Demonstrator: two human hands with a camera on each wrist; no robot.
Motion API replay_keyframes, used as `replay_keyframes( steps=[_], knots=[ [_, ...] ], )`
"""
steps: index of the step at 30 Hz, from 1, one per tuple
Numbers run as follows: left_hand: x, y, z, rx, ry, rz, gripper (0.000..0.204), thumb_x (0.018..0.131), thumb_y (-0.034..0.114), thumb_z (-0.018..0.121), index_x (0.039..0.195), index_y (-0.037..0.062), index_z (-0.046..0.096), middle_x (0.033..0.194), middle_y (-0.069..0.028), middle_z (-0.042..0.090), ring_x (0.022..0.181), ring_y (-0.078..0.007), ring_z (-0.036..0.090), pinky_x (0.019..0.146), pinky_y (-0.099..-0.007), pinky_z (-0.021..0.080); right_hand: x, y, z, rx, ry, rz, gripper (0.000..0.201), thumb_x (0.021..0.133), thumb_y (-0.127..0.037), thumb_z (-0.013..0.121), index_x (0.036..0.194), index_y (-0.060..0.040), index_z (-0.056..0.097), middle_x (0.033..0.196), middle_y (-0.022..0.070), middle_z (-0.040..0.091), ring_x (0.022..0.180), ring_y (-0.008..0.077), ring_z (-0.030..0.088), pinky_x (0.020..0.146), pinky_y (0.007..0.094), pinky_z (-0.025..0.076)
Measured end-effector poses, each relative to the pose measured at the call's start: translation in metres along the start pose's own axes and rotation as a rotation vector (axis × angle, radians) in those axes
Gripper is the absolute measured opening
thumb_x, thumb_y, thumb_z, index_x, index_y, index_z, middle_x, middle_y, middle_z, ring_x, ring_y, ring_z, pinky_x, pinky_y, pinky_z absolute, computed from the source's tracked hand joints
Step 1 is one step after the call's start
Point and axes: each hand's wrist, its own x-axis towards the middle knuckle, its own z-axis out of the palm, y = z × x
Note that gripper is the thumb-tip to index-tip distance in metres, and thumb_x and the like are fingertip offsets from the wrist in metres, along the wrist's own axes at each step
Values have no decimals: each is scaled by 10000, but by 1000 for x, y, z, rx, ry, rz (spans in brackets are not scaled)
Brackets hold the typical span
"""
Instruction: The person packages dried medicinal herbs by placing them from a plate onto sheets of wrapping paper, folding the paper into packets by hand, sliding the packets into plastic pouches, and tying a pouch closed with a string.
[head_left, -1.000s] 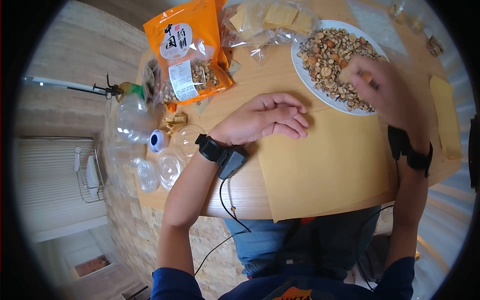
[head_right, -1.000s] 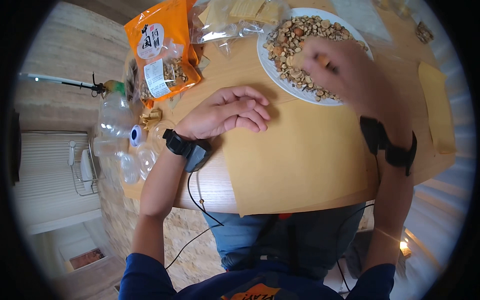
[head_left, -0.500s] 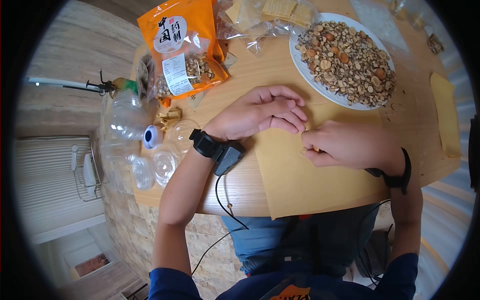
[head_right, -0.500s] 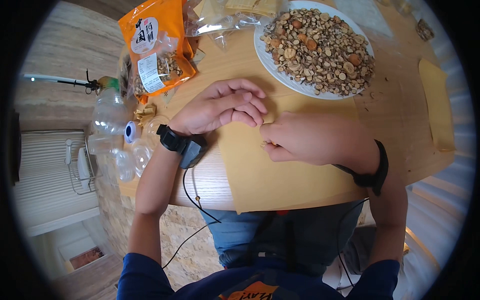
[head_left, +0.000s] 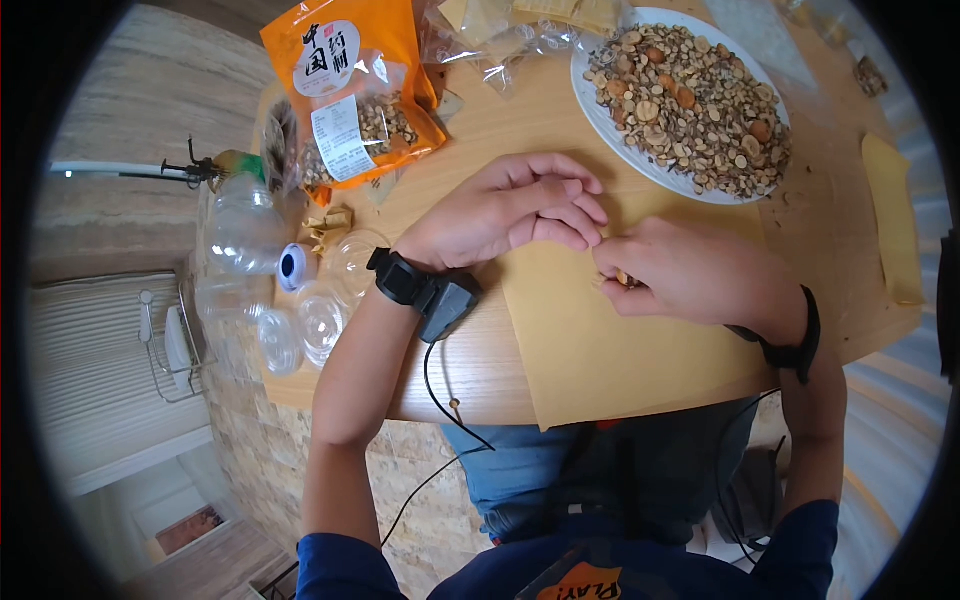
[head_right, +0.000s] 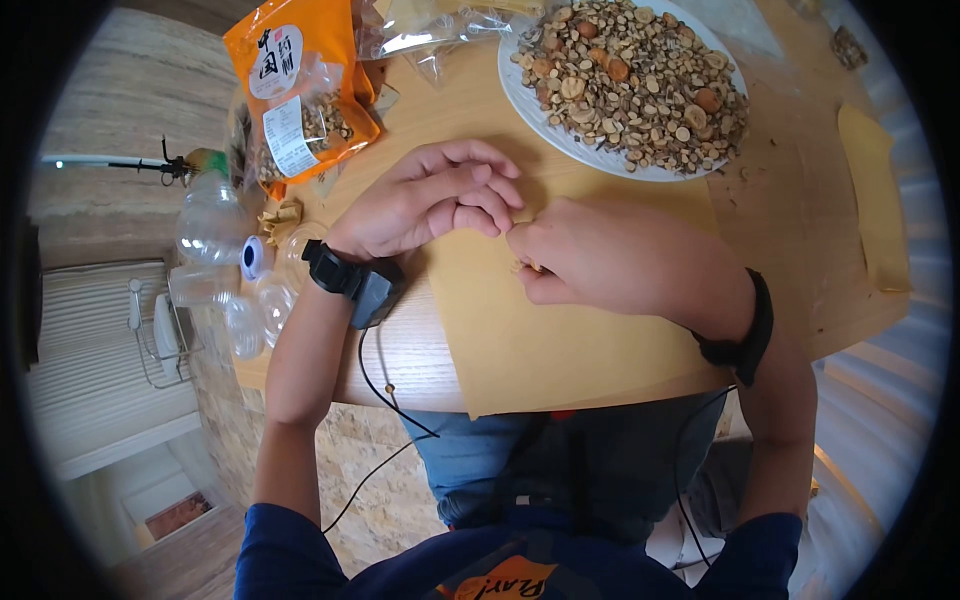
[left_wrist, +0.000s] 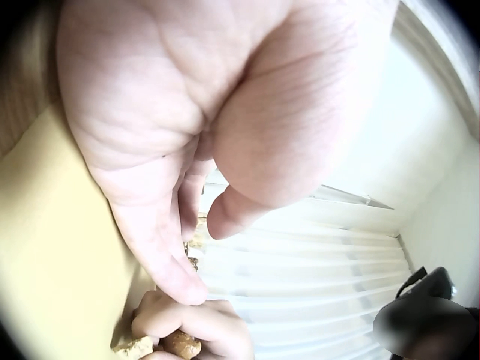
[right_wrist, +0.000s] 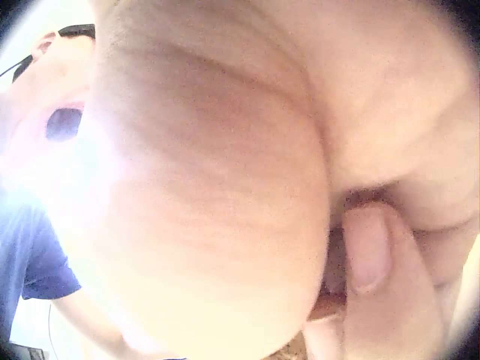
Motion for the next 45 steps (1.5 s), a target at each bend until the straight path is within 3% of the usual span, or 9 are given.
replay_keyframes(
  steps=[12, 19, 23, 25, 26, 31, 34, 38, 45],
  knots=[
    [2, -2, -2, -33, -14, 27, 313, 1118, 133, 498, 1346, -74, 552, 1181, -206, 705, 999, -198, 727, 907, -313, 600, 5, 12, 9, 24, 76, -68, 302, 918, -286, 667, 855, 8, 643, 714, 197, 638, 656, 375, 629, 654, 482, 496],
    [0, -3, -6, -20, -6, 27, 339, 1133, 147, 456, 1356, -89, 555, 1183, -202, 707, 980, -180, 729, 906, -287, 599, 8, 15, 1, 113, 32, -47, 252, 901, -193, 712, 830, 0, 567, 658, 120, 615, 565, 228, 656, 534, 364, 501],
    [6, -15, -17, -76, -77, 20, 347, 1033, 176, 670, 1304, -33, 617, 1192, -165, 713, 1069, -219, 717, 986, -331, 580, 12, 25, 1, 30, 130, -233, 228, 894, -159, 740, 859, -24, 559, 666, 85, 639, 525, 178, 649, 501, 318, 511],
    [0, -10, -9, -79, -1, 44, 254, 1112, 132, 523, 1277, -37, 616, 1110, -144, 725, 967, -175, 723, 872, -289, 603, 8, 11, 0, 109, 111, -98, 188, 861, -88, 778, 888, 9, 620, 665, 82, 602, 564, 173, 595, 551, 303, 474],
    [-2, -6, -12, -57, -27, 16, 315, 1137, 81, 413, 1400, -54, 522, 1228, -196, 687, 1072, -236, 727, 969, -335, 613, 8, 5, -4, 117, 84, -69, 190, 860, -86, 780, 888, 4, 615, 659, 77, 594, 563, 167, 589, 545, 304, 468],
    [3, -14, -23, -102, -96, 48, 304, 1133, 98, 442, 1372, -60, 546, 1201, -186, 700, 1050, -220, 730, 953, -321, 614, 5, -16, -36, 172, -156, 46, 178, 867, -131, 763, 951, -14, 658, 768, 100, 705, 700, 184, 706, 657, 326, 539],
    [3, -14, -24, -101, -107, 51, 307, 1132, 101, 446, 1373, -61, 546, 1201, -188, 701, 1055, -222, 731, 955, -323, 614, 7, 0, -24, 167, -48, -39, 224, 845, -184, 810, 920, -29, 666, 666, 50, 689, 550, 165, 634, 579, 296, 509],
    [3, -13, -23, -96, -96, 48, 309, 1131, 103, 450, 1372, -63, 548, 1202, -194, 702, 1059, -227, 733, 958, -324, 614, 7, -11, -23, 43, -95, 76, 228, 831, -174, 819, 921, -29, 669, 679, 45, 673, 576, 160, 618, 594, 291, 507],
    [3, -14, -24, -72, -87, 61, 312, 1129, 103, 454, 1369, -75, 546, 1200, -203, 701, 1058, -237, 733, 961, -329, 615, 3, -4, -24, 32, -26, -90, 276, 808, -168, 855, 974, -32, 681, 686, 29, 640, 604, 127, 590, 602, 277, 489]
  ],
)
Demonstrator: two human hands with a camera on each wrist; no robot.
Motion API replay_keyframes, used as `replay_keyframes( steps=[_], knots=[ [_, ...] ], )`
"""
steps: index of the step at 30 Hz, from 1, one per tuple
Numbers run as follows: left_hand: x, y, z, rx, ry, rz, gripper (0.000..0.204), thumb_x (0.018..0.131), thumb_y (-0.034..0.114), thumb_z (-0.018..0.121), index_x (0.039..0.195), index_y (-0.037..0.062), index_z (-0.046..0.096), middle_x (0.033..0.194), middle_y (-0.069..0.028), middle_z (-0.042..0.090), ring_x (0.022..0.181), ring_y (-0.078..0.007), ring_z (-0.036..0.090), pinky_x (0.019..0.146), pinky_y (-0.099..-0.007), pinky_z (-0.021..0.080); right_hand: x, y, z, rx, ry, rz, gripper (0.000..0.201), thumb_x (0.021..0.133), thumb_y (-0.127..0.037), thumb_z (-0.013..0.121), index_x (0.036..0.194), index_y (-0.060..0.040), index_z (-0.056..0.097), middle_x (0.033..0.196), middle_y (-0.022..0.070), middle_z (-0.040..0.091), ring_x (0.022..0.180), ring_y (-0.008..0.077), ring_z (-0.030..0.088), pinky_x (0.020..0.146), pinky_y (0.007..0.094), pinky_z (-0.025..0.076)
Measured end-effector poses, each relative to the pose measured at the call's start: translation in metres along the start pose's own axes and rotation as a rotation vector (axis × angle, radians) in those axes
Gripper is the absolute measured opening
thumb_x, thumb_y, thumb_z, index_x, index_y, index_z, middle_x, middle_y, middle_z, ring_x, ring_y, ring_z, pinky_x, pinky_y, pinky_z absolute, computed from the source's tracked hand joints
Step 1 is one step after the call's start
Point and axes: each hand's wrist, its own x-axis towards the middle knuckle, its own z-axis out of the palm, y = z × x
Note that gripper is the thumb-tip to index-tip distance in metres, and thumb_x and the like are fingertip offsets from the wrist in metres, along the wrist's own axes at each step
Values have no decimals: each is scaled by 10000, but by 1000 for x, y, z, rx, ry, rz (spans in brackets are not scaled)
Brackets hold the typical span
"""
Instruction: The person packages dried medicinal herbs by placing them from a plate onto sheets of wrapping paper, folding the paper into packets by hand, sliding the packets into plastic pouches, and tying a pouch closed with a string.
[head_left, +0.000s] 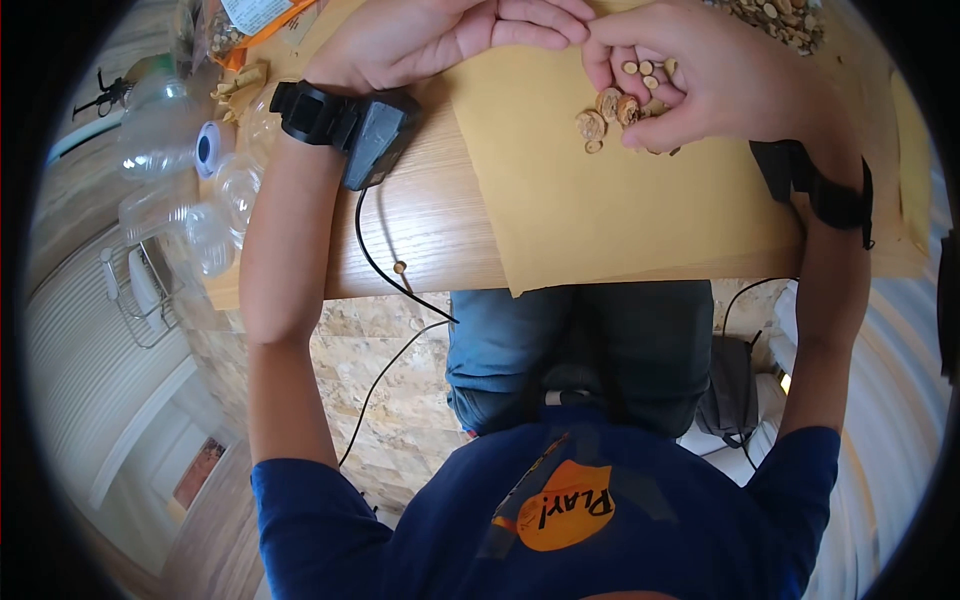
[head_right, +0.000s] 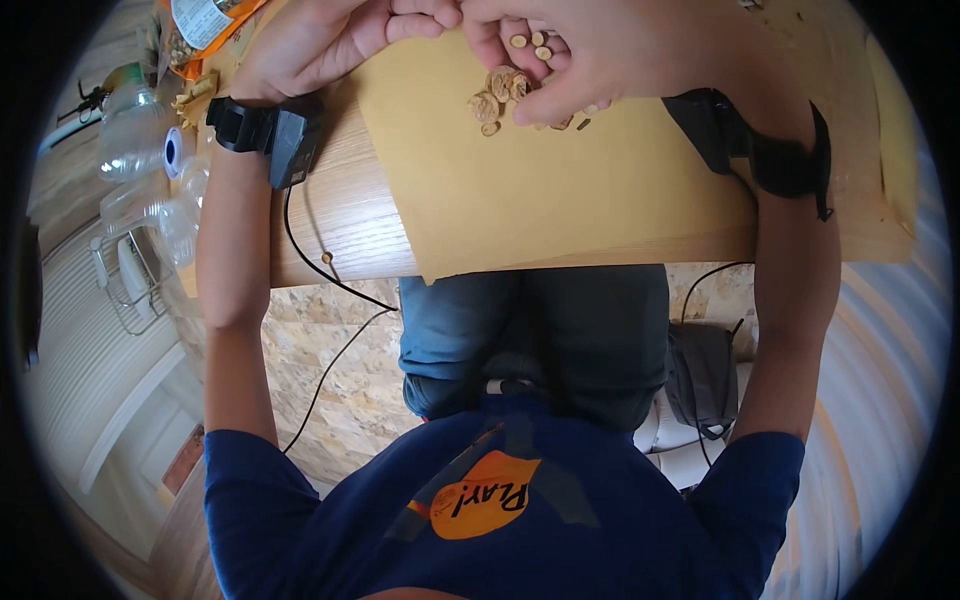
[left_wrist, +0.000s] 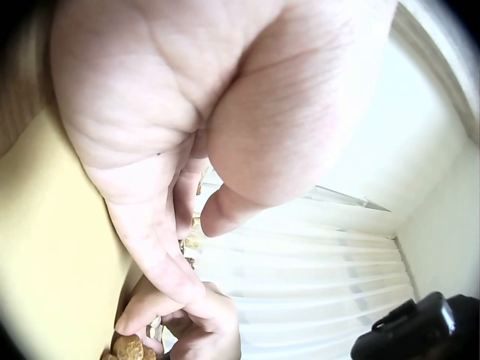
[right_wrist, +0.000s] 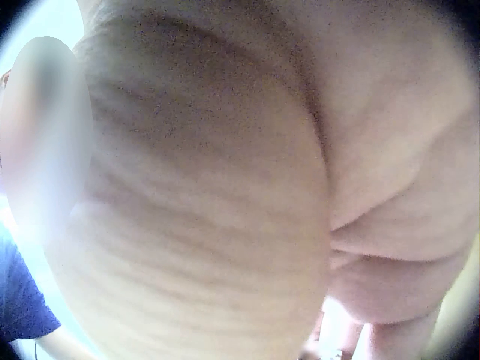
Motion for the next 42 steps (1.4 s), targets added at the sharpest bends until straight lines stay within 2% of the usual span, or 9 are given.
replay_keyframes(
  steps=[8, 14, 19, 23, 25, 29, 31, 35, 42],
  knots=[
    [-3, 4, 10, -11, 37, -23, 313, 1129, 98, 451, 1372, -78, 541, 1209, -209, 698, 1057, -238, 730, 955, -328, 612, -5, 4, 6, 18, 102, -15, 227, 843, -144, 839, 1003, -53, 705, 720, 26, 672, 617, 97, 575, 577, 273, 452],
    [-1, 1, 4, -2, 10, -4, 318, 1131, 101, 448, 1376, -81, 536, 1224, -220, 693, 1053, -239, 729, 949, -327, 611, 2, -19, -10, 47, -74, 349, 188, 884, -156, 811, 1015, -57, 720, 716, 29, 677, 633, 93, 579, 575, 257, 435],
    [-1, 1, 4, -4, 4, -3, 321, 1132, 107, 446, 1372, -84, 539, 1232, -224, 692, 1054, -237, 730, 950, -328, 613, -8, 17, 2, 204, 10, 87, 133, 910, -169, 788, 971, -56, 754, 708, 17, 673, 619, 74, 555, 568, 248, 422],
    [-1, 2, 2, -12, 4, -4, 319, 1131, 103, 447, 1371, -86, 539, 1231, -224, 693, 1049, -233, 732, 942, -322, 618, -12, -1, -6, 46, 48, 6, 121, 913, -150, 783, 983, -52, 764, 699, 0, 663, 617, 64, 539, 573, 239, 420],
    [-1, 1, 3, -19, -3, -1, 317, 1130, 100, 448, 1370, -86, 540, 1229, -222, 694, 1047, -232, 733, 938, -320, 620, -7, -3, -21, 158, -142, 266, 116, 921, -136, 771, 990, -43, 766, 735, -1, 681, 615, 51, 527, 576, 226, 416],
    [-1, 1, 4, -22, 11, -2, 312, 1128, 99, 456, 1365, -85, 542, 1220, -212, 698, 1041, -227, 735, 933, -316, 621, -3, 0, -42, 377, -270, 284, 112, 920, -126, 766, 980, -32, 765, 774, 4, 700, 612, 39, 522, 571, 215, 405],
    [-2, 2, 5, -19, 16, -1, 311, 1128, 102, 459, 1363, -84, 543, 1219, -207, 699, 1039, -225, 735, 932, -315, 621, -3, 27, -10, 87, 245, -11, 102, 913, -101, 759, 986, -30, 756, 800, 10, 712, 621, 31, 525, 570, 206, 396],
    [-4, 1, 7, 28, 42, -19, 289, 1121, 95, 479, 1350, -65, 553, 1200, -190, 703, 1032, -218, 735, 920, -311, 623, -9, 13, -14, 142, 288, 128, 125, 899, -70, 756, 1011, -19, 736, 797, 10, 712, 653, 42, 553, 588, 209, 414],
    [-12, 9, 6, 160, 60, -97, 248, 1114, 91, 503, 1310, -40, 578, 1164, -156, 712, 993, -191, 733, 874, -290, 622, -11, 12, -16, 27, 300, -26, 249, 861, -88, 805, 1081, -12, 718, 910, 45, 759, 752, 84, 640, 662, 229, 496]
  ],
)
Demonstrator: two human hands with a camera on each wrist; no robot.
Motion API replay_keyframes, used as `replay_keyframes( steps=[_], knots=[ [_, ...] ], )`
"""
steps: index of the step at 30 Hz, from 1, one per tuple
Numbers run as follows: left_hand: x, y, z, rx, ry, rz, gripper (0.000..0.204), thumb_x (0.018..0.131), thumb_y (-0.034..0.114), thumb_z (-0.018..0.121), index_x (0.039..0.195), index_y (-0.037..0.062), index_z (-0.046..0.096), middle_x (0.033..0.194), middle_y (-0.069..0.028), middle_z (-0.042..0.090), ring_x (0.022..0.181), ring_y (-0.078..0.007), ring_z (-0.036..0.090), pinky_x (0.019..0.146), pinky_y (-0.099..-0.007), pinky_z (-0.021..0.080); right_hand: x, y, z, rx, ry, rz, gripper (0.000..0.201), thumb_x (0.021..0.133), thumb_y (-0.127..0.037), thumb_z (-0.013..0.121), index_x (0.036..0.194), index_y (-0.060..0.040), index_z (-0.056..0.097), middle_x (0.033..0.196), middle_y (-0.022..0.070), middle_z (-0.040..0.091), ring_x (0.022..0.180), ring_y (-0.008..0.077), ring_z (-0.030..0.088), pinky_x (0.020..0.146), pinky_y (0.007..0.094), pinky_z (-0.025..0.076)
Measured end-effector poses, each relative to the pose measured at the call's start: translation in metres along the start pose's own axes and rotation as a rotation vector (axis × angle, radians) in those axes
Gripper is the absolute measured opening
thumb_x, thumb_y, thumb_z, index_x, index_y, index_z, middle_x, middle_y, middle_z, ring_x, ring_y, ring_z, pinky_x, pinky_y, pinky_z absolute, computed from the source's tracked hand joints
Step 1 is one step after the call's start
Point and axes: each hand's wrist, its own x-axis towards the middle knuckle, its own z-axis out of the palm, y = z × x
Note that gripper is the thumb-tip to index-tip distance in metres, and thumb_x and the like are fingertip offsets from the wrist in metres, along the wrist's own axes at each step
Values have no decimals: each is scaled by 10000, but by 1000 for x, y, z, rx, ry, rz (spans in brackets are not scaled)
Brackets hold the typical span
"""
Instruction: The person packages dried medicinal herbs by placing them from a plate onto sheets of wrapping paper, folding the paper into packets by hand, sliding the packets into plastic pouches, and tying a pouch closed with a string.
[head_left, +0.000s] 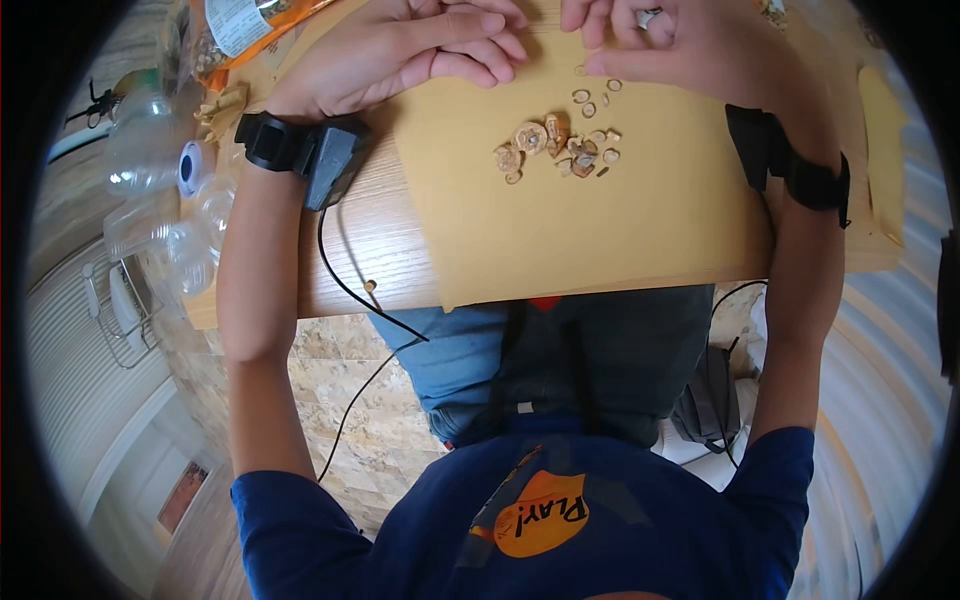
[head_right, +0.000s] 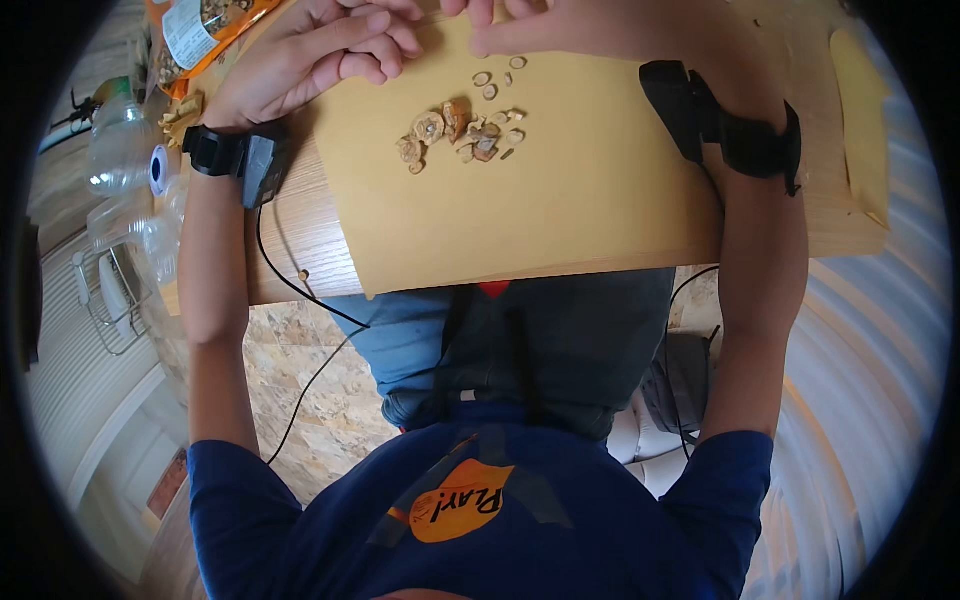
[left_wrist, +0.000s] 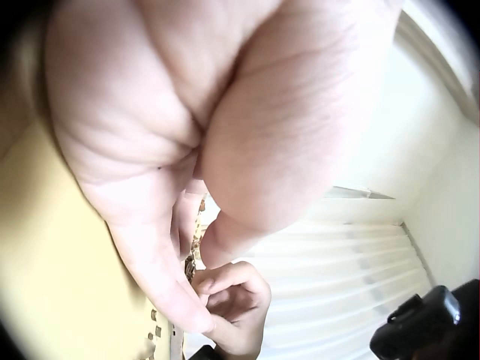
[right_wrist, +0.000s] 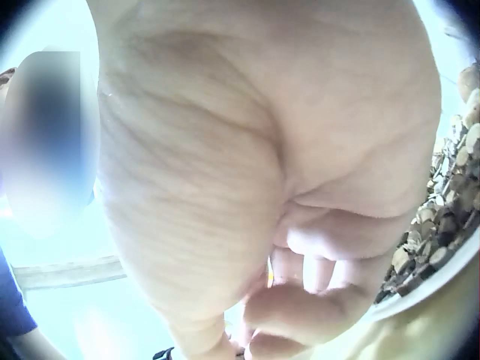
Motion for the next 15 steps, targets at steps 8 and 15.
replay_keyframes(
  steps=[8, 15],
  knots=[
    [-1, 2, 1, -10, 13, -10, 249, 1111, 88, 509, 1318, -29, 582, 1156, -151, 717, 977, -187, 735, 875, -285, 621, 6, 17, 11, 42, -177, -98, 306, 864, -83, 776, 1143, -2, 680, 1035, 129, 726, 867, 201, 689, 770, 318, 567],
    [2, -1, -4, -60, -17, 10, 264, 1118, 91, 490, 1332, -38, 575, 1148, -166, 721, 972, -203, 743, 870, -288, 627, 5, 9, 18, 29, -199, -107, 216, 925, -29, 657, 1136, 15, 657, 1025, 141, 725, 881, 209, 703, 795, 327, 565]
  ],
)
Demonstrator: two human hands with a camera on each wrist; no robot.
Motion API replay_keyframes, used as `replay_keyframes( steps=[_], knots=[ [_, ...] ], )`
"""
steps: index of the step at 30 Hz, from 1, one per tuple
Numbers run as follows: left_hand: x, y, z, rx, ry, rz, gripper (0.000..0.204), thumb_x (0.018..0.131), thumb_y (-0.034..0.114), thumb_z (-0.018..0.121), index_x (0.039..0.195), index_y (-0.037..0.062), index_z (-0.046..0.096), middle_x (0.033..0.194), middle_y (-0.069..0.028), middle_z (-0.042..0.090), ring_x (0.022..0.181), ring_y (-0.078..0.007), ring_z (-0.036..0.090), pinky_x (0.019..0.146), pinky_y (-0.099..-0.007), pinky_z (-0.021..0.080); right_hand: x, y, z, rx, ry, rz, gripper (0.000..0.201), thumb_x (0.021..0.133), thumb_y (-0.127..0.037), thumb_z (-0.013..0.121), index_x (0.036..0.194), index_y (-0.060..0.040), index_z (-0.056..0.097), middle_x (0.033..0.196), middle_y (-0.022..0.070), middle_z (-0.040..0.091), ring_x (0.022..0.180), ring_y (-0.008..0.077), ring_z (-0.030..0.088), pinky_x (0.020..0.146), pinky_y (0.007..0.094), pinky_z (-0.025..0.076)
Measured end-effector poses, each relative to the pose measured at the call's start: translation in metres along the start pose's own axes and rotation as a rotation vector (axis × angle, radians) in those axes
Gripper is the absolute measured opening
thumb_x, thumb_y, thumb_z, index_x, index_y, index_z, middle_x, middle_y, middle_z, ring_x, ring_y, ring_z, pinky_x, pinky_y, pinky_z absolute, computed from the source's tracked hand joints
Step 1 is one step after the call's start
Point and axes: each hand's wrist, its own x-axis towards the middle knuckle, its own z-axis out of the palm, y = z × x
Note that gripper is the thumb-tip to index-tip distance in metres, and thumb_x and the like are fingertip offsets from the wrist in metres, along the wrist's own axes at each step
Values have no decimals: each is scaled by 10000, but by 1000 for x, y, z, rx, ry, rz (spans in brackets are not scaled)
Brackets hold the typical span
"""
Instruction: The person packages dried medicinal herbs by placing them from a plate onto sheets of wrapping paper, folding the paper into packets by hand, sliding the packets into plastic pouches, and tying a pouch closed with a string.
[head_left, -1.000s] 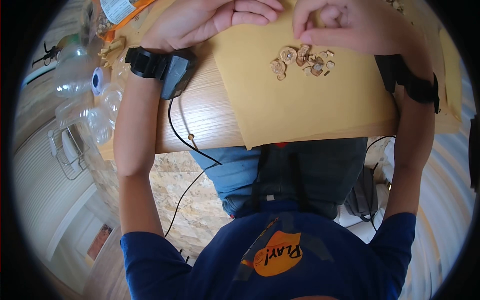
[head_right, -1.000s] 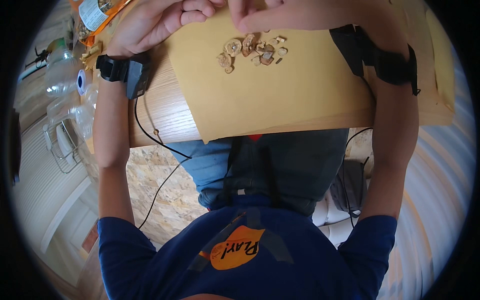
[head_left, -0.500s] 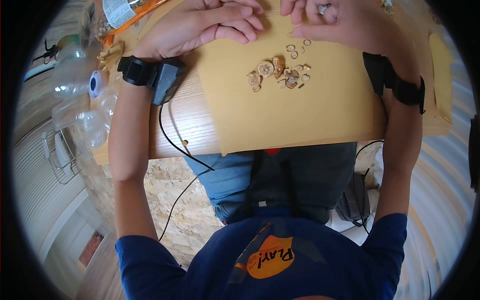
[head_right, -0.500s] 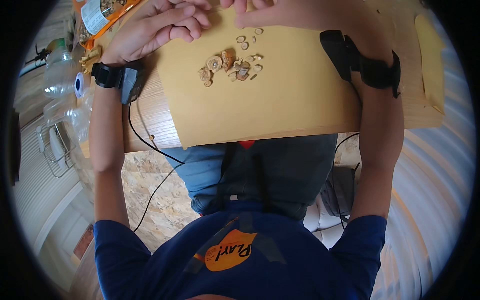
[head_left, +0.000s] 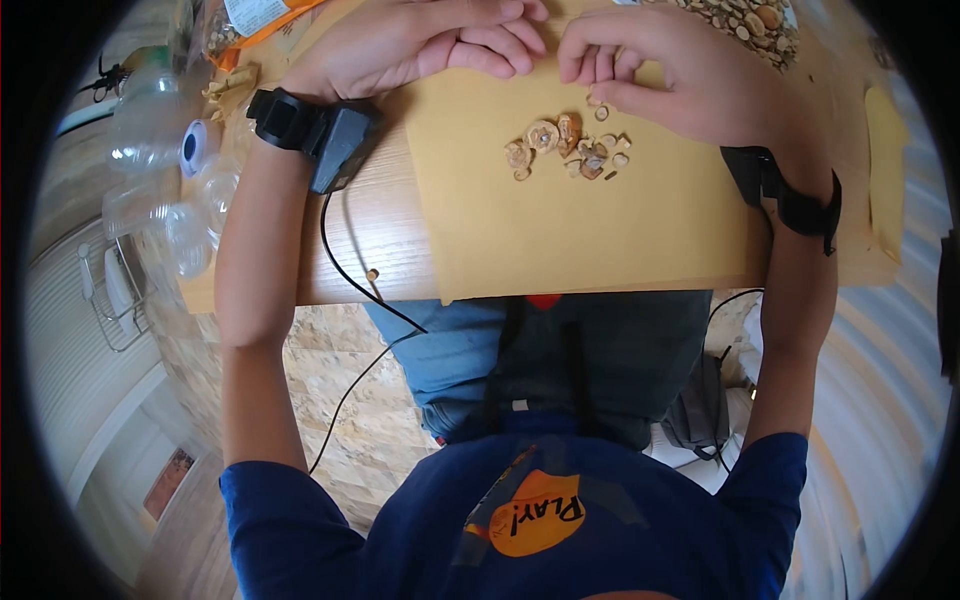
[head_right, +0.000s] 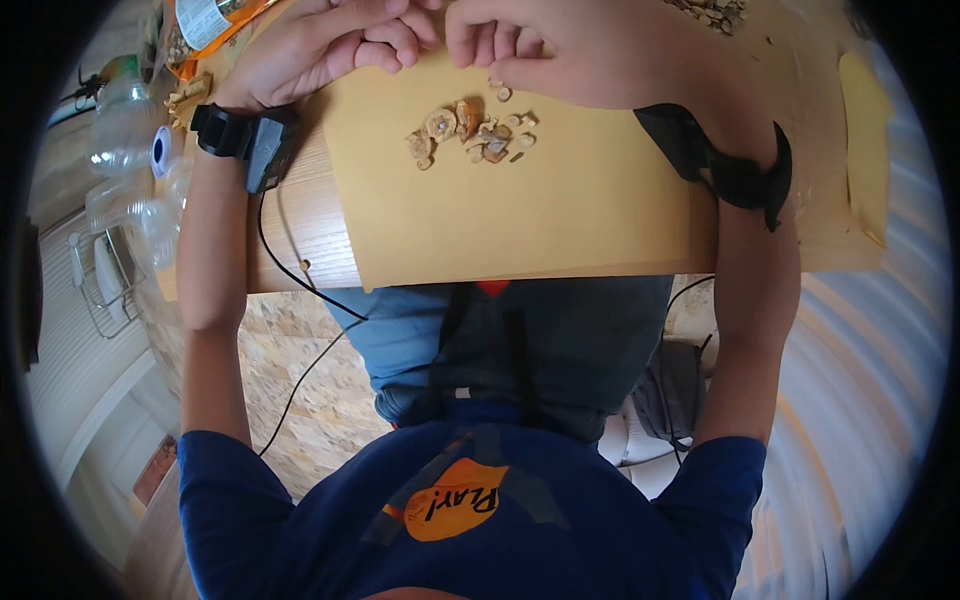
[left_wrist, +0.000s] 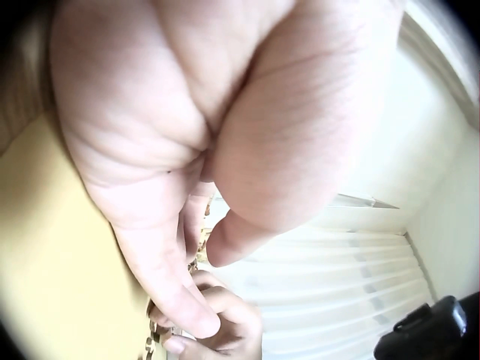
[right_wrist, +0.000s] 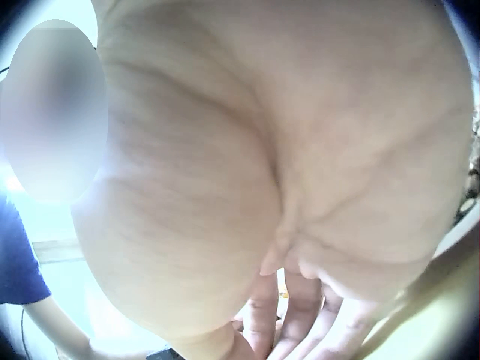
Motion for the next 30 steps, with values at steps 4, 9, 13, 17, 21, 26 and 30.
replay_keyframes(
  steps=[4, 9, 13, 17, 21, 26, 30],
  knots=[
    [1, -1, 0, 10, -3, 13, 269, 1121, 91, 479, 1335, -43, 573, 1148, -171, 720, 975, -207, 743, 877, -292, 629, -2, -9, 2, 139, -70, 60, 193, 958, -3, 608, 1146, 13, 645, 1033, 128, 745, 907, 177, 716, 824, 304, 570],
    [-3, 7, 12, 62, 62, -6, 274, 1123, 96, 476, 1336, -48, 570, 1148, -174, 719, 976, -208, 742, 879, -295, 629, -5, -14, 1, 350, -66, 152, 180, 963, -12, 611, 1137, 11, 647, 1006, 103, 748, 895, 143, 706, 810, 282, 563],
    [-3, 5, 9, 50, 69, -13, 271, 1124, 100, 476, 1330, -47, 573, 1150, -173, 719, 976, -207, 742, 876, -295, 629, -2, -31, -16, 120, -2, 294, 103, 949, -32, 641, 1043, -14, 679, 847, 38, 714, 715, 91, 636, 642, 251, 494],
    [1, -2, -1, 15, -5, 37, 265, 1123, 102, 476, 1318, -45, 579, 1154, -173, 720, 973, -206, 743, 870, -293, 630, -3, -19, -12, -25, -53, 326, 56, 930, -47, 669, 981, -30, 686, 774, 11, 676, 634, 70, 574, 571, 249, 429],
    [-1, 0, 2, 50, 13, 30, 264, 1123, 104, 478, 1315, -43, 584, 1150, -172, 725, 966, -205, 746, 864, -291, 632, -2, -23, -3, 103, -131, 186, 73, 935, -69, 678, 1002, -39, 676, 789, 13, 689, 649, 80, 605, 600, 243, 471],
    [0, -2, 1, 40, 8, 46, 268, 1125, 112, 477, 1316, -40, 586, 1143, -172, 729, 962, -201, 748, 864, -285, 632, 2, -27, 4, 159, -173, 177, 91, 958, -89, 681, 1039, -47, 676, 820, 21, 704, 682, 86, 632, 628, 241, 507],
    [0, -2, -1, 31, -19, 44, 271, 1127, 113, 474, 1320, -42, 582, 1164, -176, 724, 975, -200, 745, 876, -280, 630, 6, -22, 4, 156, -172, 151, 99, 913, -59, 712, 1002, -37, 675, 871, 44, 701, 797, 138, 667, 673, 280, 513]
  ],
)
